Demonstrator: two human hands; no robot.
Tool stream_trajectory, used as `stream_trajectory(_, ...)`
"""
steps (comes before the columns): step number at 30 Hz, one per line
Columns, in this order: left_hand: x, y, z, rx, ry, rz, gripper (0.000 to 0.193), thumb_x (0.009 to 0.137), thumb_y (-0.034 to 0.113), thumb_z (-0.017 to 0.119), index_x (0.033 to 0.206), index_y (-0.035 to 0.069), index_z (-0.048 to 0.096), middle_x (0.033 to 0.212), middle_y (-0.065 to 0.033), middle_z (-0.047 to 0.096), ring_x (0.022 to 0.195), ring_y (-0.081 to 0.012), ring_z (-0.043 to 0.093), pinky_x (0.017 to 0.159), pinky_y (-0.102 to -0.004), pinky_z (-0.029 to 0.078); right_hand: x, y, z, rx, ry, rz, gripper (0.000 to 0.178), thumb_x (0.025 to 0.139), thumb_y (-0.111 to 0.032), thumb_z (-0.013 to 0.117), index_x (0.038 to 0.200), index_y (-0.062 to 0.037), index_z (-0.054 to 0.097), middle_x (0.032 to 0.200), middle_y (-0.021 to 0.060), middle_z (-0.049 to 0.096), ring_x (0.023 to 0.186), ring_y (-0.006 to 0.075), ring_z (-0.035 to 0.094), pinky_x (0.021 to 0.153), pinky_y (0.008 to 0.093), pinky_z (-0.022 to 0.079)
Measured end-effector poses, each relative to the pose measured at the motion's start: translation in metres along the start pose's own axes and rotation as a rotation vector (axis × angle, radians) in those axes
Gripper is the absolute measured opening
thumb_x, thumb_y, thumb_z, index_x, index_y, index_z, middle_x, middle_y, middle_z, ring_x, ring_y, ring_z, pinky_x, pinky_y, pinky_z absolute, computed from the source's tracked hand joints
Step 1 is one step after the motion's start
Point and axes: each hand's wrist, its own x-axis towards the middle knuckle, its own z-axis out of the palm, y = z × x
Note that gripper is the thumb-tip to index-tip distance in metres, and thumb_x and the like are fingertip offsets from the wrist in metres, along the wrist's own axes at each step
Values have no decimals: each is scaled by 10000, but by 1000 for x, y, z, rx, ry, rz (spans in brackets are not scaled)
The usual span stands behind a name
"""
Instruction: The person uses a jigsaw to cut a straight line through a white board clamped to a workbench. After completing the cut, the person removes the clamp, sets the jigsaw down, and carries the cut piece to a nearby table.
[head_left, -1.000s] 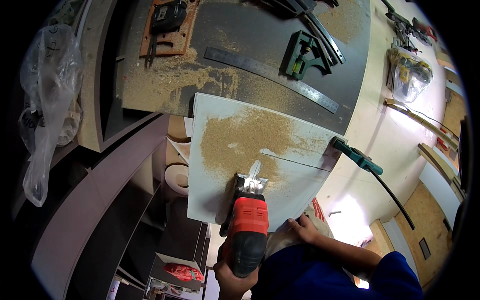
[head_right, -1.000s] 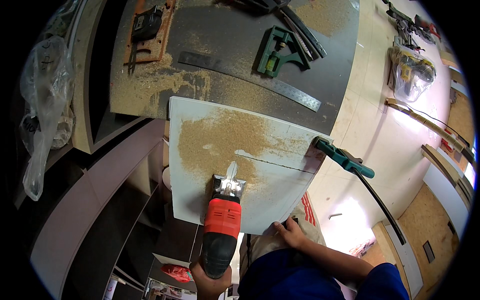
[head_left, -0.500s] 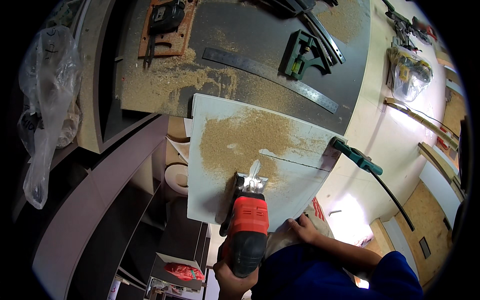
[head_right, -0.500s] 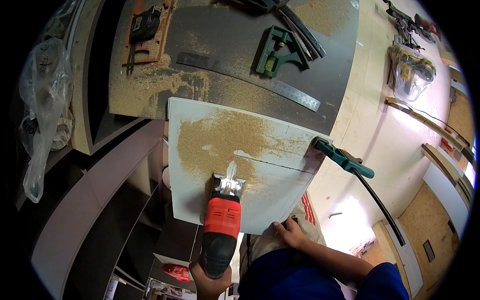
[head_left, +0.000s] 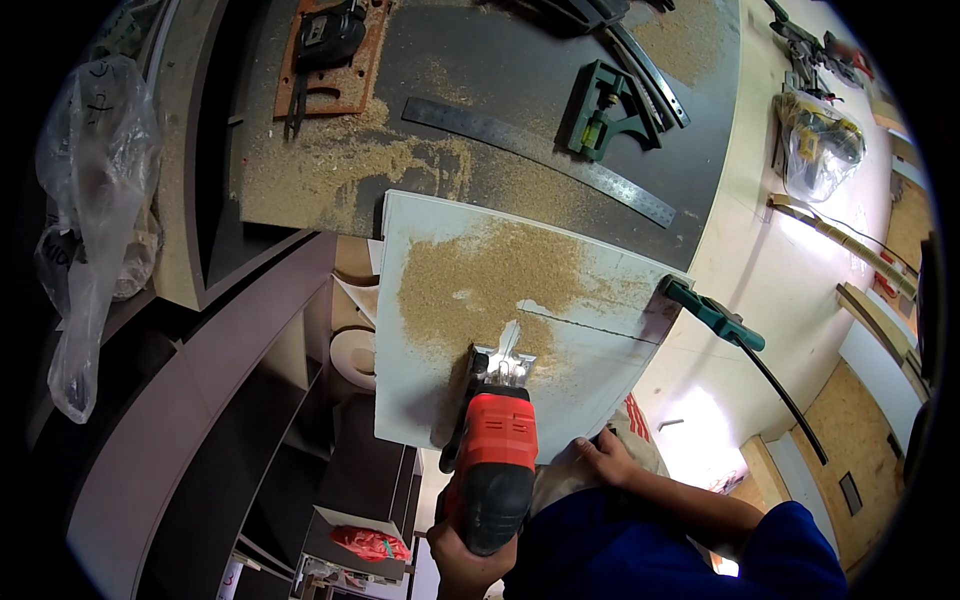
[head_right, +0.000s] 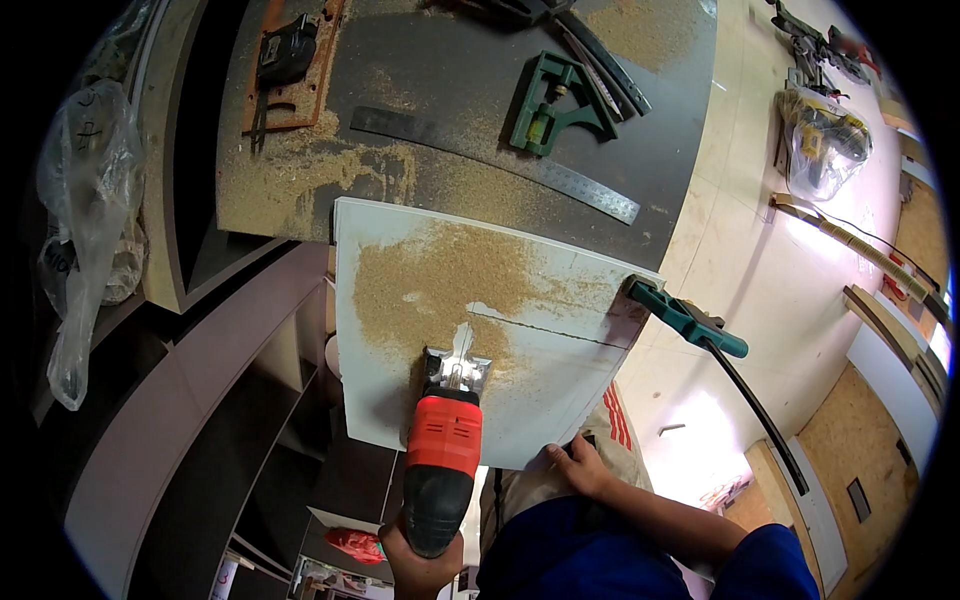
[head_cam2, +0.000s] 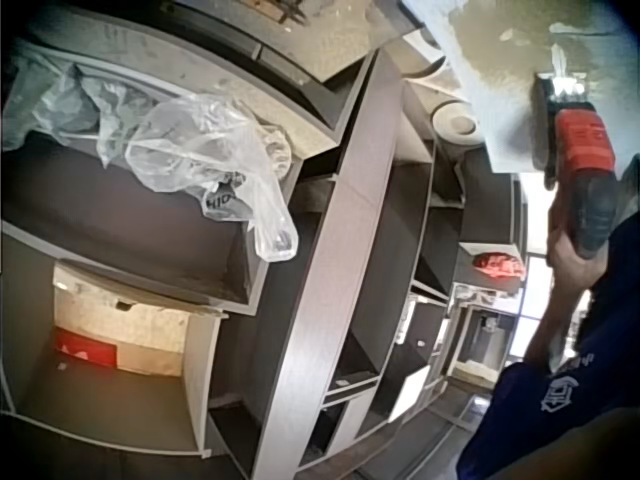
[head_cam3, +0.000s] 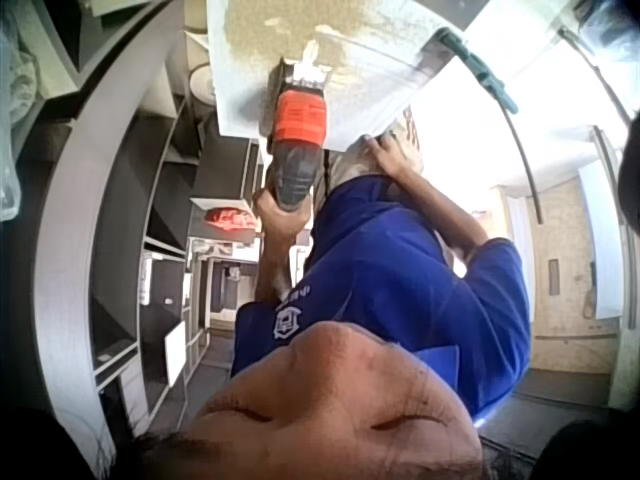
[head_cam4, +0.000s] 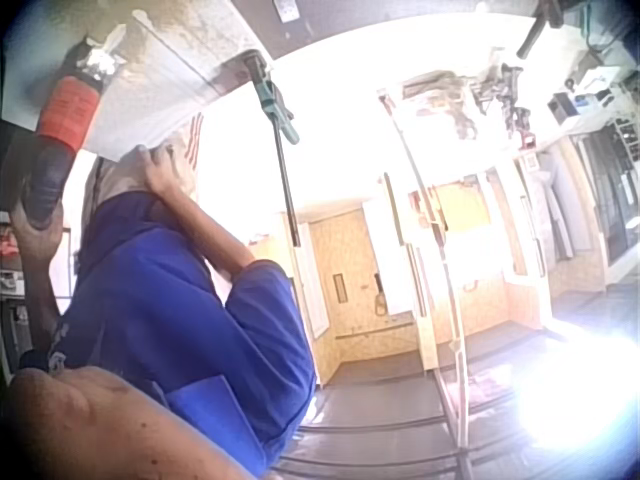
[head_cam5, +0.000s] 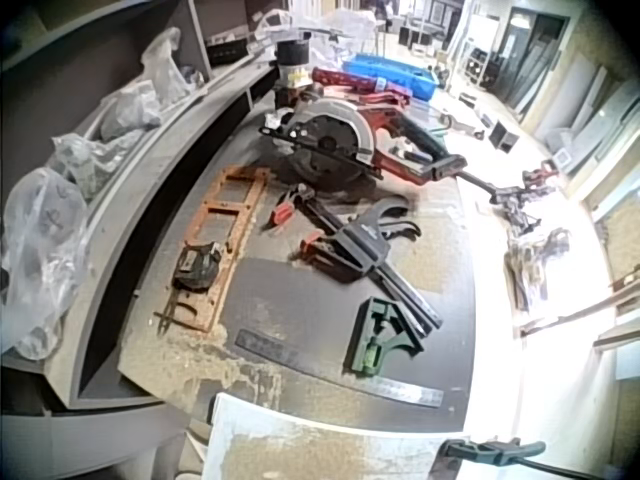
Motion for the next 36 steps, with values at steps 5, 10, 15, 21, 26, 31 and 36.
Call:
stream_trajectory(5, -1, 0, 0, 0, 0, -8, 370, 650, 92, 806, 979, -18, 678, 851, -167, 706, 773, -318, 722, 749, -374, 558, -3, -9, 0, -14, 7, -3, 502, 1007, -332, 566, 1294, 69, 471, 1280, 209, 611, 1223, 289, 556, 1055, 385, 413)
stream_trajectory(10, -2, 0, -1, 7, -18, -12, 370, 650, 95, 807, 977, -18, 678, 848, -166, 706, 767, -310, 723, 744, -368, 556, -2, -9, 0, -19, 0, 15, 498, 1007, -332, 565, 1293, 66, 475, 1281, 205, 611, 1225, 286, 555, 1058, 384, 411)
stream_trajectory(15, 3, 7, -1, -7, -15, -36, 348, 650, 90, 803, 958, -15, 679, 843, -162, 703, 755, -297, 722, 730, -356, 554, -2, -11, 0, 7, -10, 13, 495, 1008, -317, 568, 1309, 61, 458, 1288, 192, 607, 1225, 273, 548, 1063, 376, 406)
stream_trajectory(21, -1, 1, 1, 10, 1, -10, 343, 648, 84, 800, 950, -20, 677, 858, -168, 700, 748, -303, 720, 716, -356, 551, -2, -8, 0, 28, -16, -1, 490, 1011, -295, 567, 1328, 56, 436, 1304, 180, 595, 1236, 260, 534, 1071, 368, 396)
stream_trajectory(26, 1, 5, 0, 17, 8, -6, 359, 646, 83, 802, 963, -24, 673, 866, -172, 699, 753, -312, 719, 714, -360, 550, -1, -8, 0, 38, -24, -12, 490, 1013, -285, 566, 1336, 56, 429, 1311, 180, 591, 1242, 257, 530, 1076, 368, 392)
stream_trajectory(31, 2, 6, 1, 16, 0, -9, 394, 652, 84, 803, 1005, -26, 668, 894, -176, 701, 772, -314, 720, 726, -358, 551, -2, -10, 0, 67, -22, -2, 482, 1012, -271, 567, 1335, 60, 434, 1313, 179, 591, 1245, 258, 528, 1080, 370, 390)
stream_trajectory(36, 4, 8, 2, -8, 10, 0, 416, 655, 84, 804, 1029, -30, 662, 910, -174, 702, 786, -305, 721, 741, -355, 551, -3, -18, 0, 42, -23, 5, 477, 1011, -266, 567, 1333, 62, 439, 1310, 179, 594, 1245, 262, 530, 1078, 370, 393)
